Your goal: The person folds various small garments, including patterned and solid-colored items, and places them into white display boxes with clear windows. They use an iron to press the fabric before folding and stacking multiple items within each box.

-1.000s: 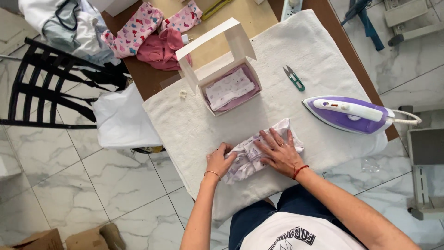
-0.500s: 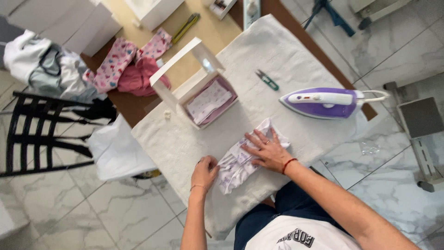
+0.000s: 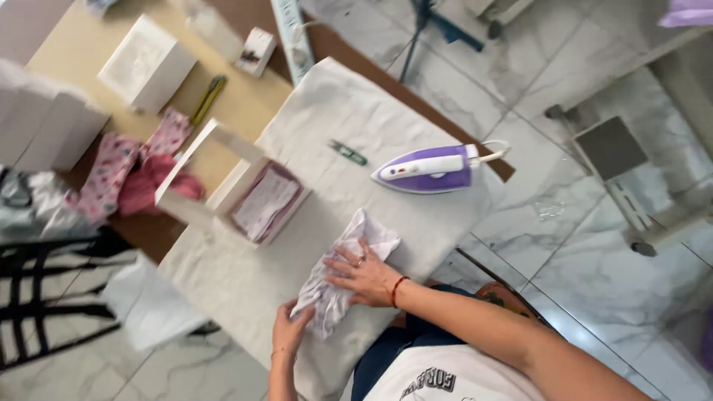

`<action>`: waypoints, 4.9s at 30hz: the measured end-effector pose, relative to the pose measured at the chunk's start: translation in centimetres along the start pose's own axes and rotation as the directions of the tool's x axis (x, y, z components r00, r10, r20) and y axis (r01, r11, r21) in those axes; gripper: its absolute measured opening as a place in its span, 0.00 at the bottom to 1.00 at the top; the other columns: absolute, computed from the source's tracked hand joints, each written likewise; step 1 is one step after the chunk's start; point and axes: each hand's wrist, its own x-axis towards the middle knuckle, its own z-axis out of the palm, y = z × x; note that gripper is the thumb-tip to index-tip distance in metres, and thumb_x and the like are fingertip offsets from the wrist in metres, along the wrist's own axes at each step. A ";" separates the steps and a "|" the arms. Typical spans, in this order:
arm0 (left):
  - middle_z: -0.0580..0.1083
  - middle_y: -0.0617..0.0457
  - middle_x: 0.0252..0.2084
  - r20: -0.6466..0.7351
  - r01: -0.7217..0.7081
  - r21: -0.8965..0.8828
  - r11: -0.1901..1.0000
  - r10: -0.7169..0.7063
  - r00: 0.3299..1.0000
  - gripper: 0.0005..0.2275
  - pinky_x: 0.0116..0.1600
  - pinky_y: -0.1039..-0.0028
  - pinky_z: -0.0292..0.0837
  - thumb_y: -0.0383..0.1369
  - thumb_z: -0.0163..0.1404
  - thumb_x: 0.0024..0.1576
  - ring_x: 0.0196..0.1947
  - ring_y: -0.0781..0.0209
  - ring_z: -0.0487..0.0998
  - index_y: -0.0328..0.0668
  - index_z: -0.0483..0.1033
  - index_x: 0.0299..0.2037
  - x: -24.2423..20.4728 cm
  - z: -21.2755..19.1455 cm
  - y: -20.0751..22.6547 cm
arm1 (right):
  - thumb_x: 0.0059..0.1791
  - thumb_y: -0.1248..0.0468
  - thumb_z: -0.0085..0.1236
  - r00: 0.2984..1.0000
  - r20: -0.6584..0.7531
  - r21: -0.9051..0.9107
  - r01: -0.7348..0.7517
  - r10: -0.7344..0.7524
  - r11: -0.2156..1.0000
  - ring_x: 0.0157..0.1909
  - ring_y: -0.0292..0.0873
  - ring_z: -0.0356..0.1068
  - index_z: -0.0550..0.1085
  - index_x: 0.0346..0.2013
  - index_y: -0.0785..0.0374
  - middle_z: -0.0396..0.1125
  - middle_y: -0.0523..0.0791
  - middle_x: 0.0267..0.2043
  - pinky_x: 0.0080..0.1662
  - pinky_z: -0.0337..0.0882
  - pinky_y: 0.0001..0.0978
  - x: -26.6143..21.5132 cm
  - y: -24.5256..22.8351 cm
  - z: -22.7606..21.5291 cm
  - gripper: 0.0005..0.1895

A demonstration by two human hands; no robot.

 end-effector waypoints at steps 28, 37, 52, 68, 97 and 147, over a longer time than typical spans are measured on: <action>0.66 0.51 0.43 -0.309 -0.606 0.221 0.764 0.644 0.699 0.14 0.52 0.65 0.60 0.33 0.48 0.49 0.47 0.54 0.67 0.46 0.68 0.46 -1.8 4.7 4.2 | 0.35 0.66 0.56 0.782 0.345 0.619 -0.605 0.518 0.501 0.39 0.43 0.69 0.68 0.44 0.54 0.69 0.43 0.33 0.40 0.68 0.31 1.6 1.6 1.8 0.22; 0.68 0.48 0.30 -0.240 -0.355 0.087 0.931 0.366 0.899 0.11 0.40 0.67 0.67 0.43 0.51 0.45 0.34 0.49 0.72 0.50 0.74 0.34 5.1 5.7 0.8 | 0.39 0.52 0.52 0.909 0.063 0.287 -0.413 0.413 0.864 0.40 0.48 0.63 0.63 0.45 0.54 0.56 0.43 0.39 0.41 0.66 0.35 0.9 -1.7 0.8 0.23; 0.69 0.39 0.43 -0.195 0.042 -0.179 0.983 -0.078 0.978 0.27 0.50 0.61 0.65 0.45 0.56 0.38 0.47 0.44 0.68 0.41 0.63 0.46 -0.8 9.4 2.5 | 0.38 0.59 0.50 0.987 -0.085 -0.031 -0.141 0.138 0.990 0.62 0.45 0.46 0.52 0.57 0.62 0.46 0.48 0.62 0.60 0.40 0.45 0.4 -1.0 1.9 0.35; 0.70 0.43 0.41 -0.159 -0.375 -0.393 0.839 0.340 0.927 0.17 0.46 0.72 0.67 0.27 0.48 0.46 0.42 0.52 0.71 0.39 0.66 0.47 -2.2 13.5 9.2 | 0.36 0.64 0.61 0.584 0.545 0.749 -0.662 0.601 -0.036 0.46 0.38 0.67 0.62 0.54 0.56 0.68 0.47 0.44 0.47 0.66 0.28 -1.1 8.2 -1.2 0.32; 0.66 0.50 0.35 -0.382 -0.460 0.036 0.887 0.437 0.814 0.12 0.44 0.67 0.64 0.42 0.45 0.51 0.36 0.54 0.71 0.45 0.66 0.38 -1.5 10.3 6.2 | 0.38 0.45 0.57 0.325 0.485 0.611 -0.790 0.812 -0.049 0.33 0.37 0.67 0.71 0.36 0.57 0.68 0.43 0.30 0.37 0.68 0.28 -4.3 5.3 -0.1 0.22; 0.65 0.50 0.45 -0.588 -0.344 -0.382 0.858 0.061 0.806 0.20 0.40 0.78 0.72 0.30 0.51 0.41 0.46 0.58 0.69 0.45 0.64 0.45 5.2 -2.1 14.7 | 0.40 0.40 0.44 0.642 0.474 0.458 -0.764 0.603 0.454 0.55 0.53 0.58 0.62 0.50 0.67 0.60 0.56 0.50 0.55 0.58 0.42 24.9 10.7 -2.7 0.37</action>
